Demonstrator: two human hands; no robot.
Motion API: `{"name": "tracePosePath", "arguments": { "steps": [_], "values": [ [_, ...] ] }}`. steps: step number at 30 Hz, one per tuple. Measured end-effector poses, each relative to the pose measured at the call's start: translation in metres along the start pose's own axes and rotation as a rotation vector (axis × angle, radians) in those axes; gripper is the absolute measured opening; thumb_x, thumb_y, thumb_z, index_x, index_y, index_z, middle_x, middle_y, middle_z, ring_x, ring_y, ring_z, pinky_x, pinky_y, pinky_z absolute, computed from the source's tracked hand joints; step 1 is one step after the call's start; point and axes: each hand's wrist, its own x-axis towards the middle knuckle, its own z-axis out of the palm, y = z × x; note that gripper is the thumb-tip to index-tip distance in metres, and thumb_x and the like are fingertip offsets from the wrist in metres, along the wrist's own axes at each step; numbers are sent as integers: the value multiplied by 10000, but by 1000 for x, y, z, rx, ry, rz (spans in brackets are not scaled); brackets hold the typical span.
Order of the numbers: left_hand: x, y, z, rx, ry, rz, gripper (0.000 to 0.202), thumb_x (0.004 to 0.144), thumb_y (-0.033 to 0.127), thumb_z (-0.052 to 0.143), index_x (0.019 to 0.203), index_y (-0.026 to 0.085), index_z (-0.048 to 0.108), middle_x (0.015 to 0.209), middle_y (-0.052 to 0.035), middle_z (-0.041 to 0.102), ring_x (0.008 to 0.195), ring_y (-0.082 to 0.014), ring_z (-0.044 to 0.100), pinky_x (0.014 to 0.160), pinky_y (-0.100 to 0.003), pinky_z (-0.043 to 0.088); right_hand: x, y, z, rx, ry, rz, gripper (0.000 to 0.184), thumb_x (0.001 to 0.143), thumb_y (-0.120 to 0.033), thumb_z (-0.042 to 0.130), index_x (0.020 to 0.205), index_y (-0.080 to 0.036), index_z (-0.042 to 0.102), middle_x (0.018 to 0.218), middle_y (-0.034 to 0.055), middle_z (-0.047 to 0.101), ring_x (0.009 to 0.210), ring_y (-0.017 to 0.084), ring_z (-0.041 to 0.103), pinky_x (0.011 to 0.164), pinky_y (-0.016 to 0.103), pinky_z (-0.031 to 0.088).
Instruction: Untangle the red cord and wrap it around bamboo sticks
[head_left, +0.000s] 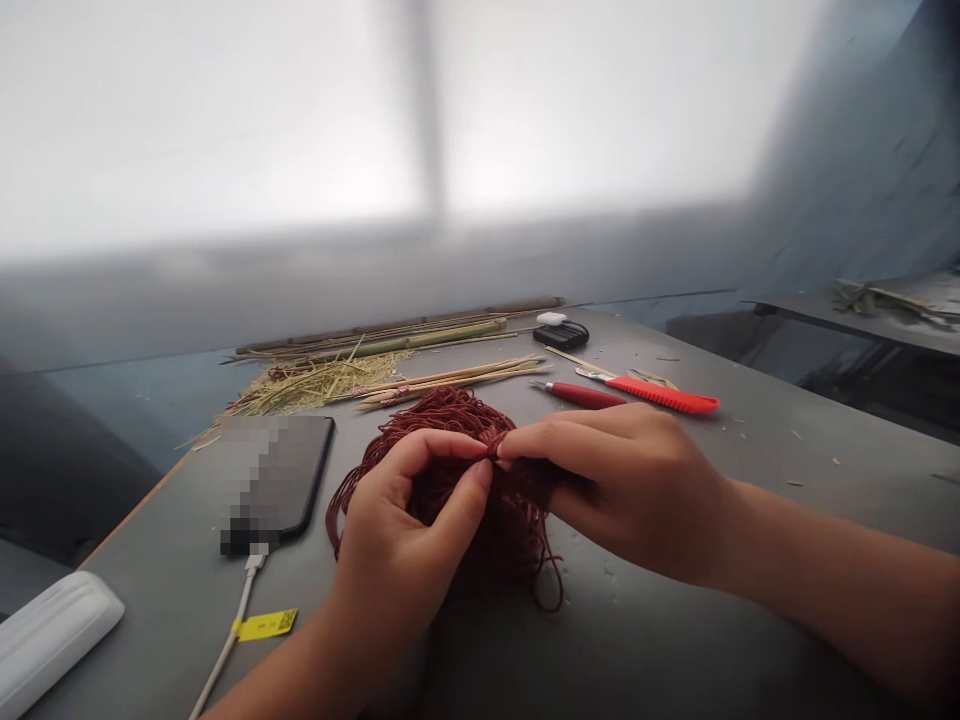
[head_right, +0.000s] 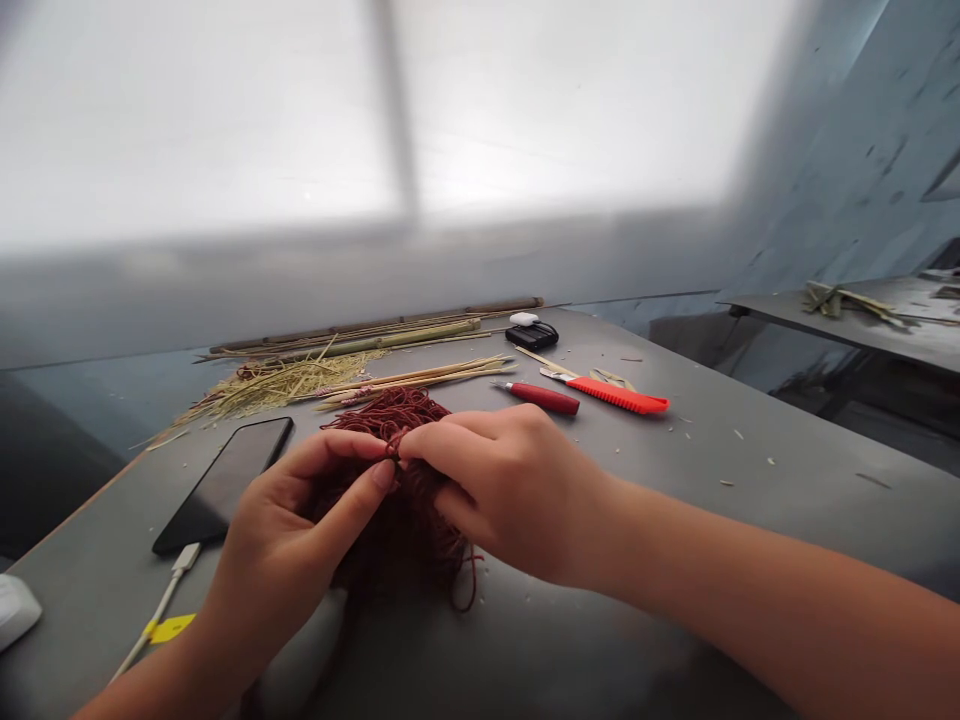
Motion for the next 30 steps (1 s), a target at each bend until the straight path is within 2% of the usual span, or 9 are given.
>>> {"name": "tracePosePath", "arguments": {
  "steps": [5, 8, 13, 20, 30],
  "values": [
    [1, 0, 3, -41, 85, 43, 105, 789, 266, 739, 862, 264, 664, 823, 31, 713, 752, -135, 695, 651, -198, 583, -1, -1, -1, -1, 25, 41, 181, 848, -55, 529, 881, -169, 666, 658, -28, 688, 529, 104, 592, 527, 222, 457],
    [0, -1, 3, -2, 81, 98, 85, 802, 236, 723, 836, 266, 651, 791, 43, 687, 723, -115, 681, 642, -178, 574, -1, -2, -2, -10, 23, 29, 190, 854, -52, 542, 916, -169, 678, 702, -15, 718, 556, 112, 622, 557, 224, 482],
    [-3, -6, 4, 112, 108, 255, 188, 825, 165, 686, 941, 293, 611, 852, 50, 677, 789, -111, 679, 732, -197, 579, -2, -3, -3, -33, 11, 7, 233, 876, -74, 507, 993, -164, 688, 767, 9, 748, 605, 123, 663, 569, 218, 502],
    [-6, -11, 3, 211, 84, 396, 208, 841, 134, 653, 943, 288, 558, 853, 37, 670, 784, -134, 692, 701, -229, 589, -4, -2, 0, -46, 22, -4, 160, 893, -138, 535, 948, -153, 685, 676, -7, 700, 537, 104, 592, 502, 208, 438],
    [-7, -3, 5, 211, 72, 380, 196, 855, 136, 651, 918, 300, 565, 837, 43, 646, 755, -127, 655, 681, -216, 578, -4, 0, 2, -63, 46, 61, 127, 873, -146, 557, 812, -146, 668, 603, -7, 645, 503, 112, 526, 462, 234, 376]
  ]
}}
